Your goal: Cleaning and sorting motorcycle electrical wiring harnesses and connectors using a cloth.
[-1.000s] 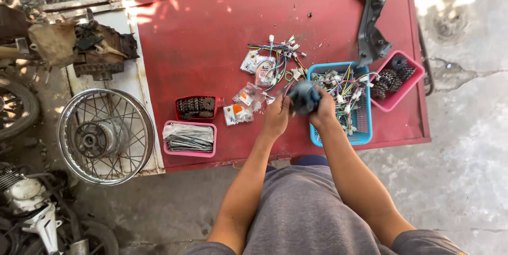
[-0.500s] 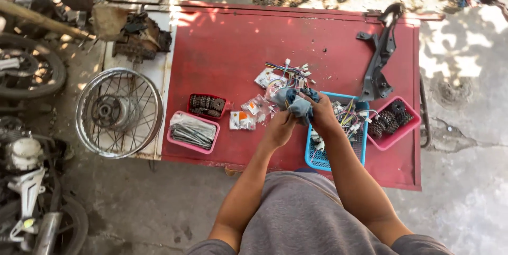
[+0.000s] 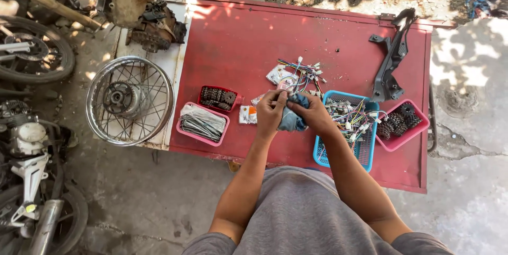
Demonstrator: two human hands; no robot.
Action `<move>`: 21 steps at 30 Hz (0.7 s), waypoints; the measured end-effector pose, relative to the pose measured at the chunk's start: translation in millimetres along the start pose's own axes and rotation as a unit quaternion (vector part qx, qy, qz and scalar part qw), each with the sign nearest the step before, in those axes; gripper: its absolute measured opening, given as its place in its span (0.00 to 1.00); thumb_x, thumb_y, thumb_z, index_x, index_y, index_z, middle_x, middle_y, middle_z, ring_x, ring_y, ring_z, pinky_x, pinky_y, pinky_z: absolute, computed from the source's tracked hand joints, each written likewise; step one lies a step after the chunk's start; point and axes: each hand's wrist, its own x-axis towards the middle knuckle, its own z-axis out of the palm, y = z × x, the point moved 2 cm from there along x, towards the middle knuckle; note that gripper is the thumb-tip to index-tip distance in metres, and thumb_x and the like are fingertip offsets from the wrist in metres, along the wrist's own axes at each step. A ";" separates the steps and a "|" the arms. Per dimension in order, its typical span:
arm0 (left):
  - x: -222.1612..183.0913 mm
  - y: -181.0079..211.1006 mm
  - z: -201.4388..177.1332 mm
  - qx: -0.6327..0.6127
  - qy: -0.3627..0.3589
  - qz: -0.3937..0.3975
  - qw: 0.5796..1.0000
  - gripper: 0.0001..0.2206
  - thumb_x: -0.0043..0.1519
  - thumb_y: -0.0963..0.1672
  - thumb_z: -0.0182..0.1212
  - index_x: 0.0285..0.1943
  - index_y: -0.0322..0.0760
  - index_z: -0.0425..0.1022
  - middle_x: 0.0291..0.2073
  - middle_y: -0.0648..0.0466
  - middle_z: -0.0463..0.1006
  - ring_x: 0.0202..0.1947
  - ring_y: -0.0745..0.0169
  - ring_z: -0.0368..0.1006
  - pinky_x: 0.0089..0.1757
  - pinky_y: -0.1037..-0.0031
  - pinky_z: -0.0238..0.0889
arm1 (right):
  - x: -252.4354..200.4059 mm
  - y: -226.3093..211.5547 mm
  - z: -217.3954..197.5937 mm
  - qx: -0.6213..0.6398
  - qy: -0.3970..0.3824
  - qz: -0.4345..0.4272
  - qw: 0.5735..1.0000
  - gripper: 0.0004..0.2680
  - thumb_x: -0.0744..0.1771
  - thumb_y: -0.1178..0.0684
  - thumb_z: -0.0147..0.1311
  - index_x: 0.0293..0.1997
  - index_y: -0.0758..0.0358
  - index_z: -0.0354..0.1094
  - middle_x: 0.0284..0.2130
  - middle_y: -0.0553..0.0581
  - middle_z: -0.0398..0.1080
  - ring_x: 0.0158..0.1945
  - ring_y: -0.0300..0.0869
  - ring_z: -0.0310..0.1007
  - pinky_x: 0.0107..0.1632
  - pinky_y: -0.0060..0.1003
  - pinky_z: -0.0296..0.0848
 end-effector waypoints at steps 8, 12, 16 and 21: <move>15.8 18.3 -29.4 -0.025 -0.004 -0.018 1.000 0.11 0.67 0.45 0.61 0.50 0.32 0.81 0.38 0.55 0.83 0.36 0.72 0.76 0.37 0.77 0.69 | 9.5 -27.1 37.7 0.313 0.245 -0.084 0.914 0.17 0.66 0.49 0.50 0.63 0.44 0.61 0.43 0.48 0.75 0.46 0.36 0.75 0.51 0.33 0.74; 17.2 14.9 -41.6 0.061 0.025 0.095 0.993 0.10 0.68 0.45 0.63 0.49 0.30 0.81 0.39 0.53 0.82 0.40 0.68 0.77 0.42 0.76 0.69 | 20.2 6.3 67.7 0.063 0.126 -0.070 0.988 0.11 0.72 0.49 0.52 0.51 0.66 0.73 0.37 0.48 0.73 0.41 0.32 0.67 0.46 0.32 0.71; 25.9 -12.7 -63.7 0.058 -0.007 0.099 0.993 0.11 0.69 0.45 0.66 0.49 0.28 0.83 0.38 0.50 0.82 0.41 0.64 0.74 0.41 0.75 0.68 | 24.2 11.6 89.4 0.027 0.208 0.019 0.978 0.09 0.69 0.51 0.57 0.43 0.68 0.73 0.29 0.48 0.72 0.31 0.34 0.68 0.35 0.35 0.70; 31.7 -44.2 -79.3 -0.307 -0.042 -0.190 0.931 0.11 0.67 0.45 0.62 0.48 0.28 0.77 0.34 0.54 0.79 0.31 0.69 0.73 0.35 0.76 0.68 | 33.1 -5.6 108.1 -0.024 0.186 -0.059 0.981 0.08 0.69 0.51 0.56 0.40 0.66 0.74 0.27 0.46 0.71 0.33 0.28 0.65 0.36 0.31 0.69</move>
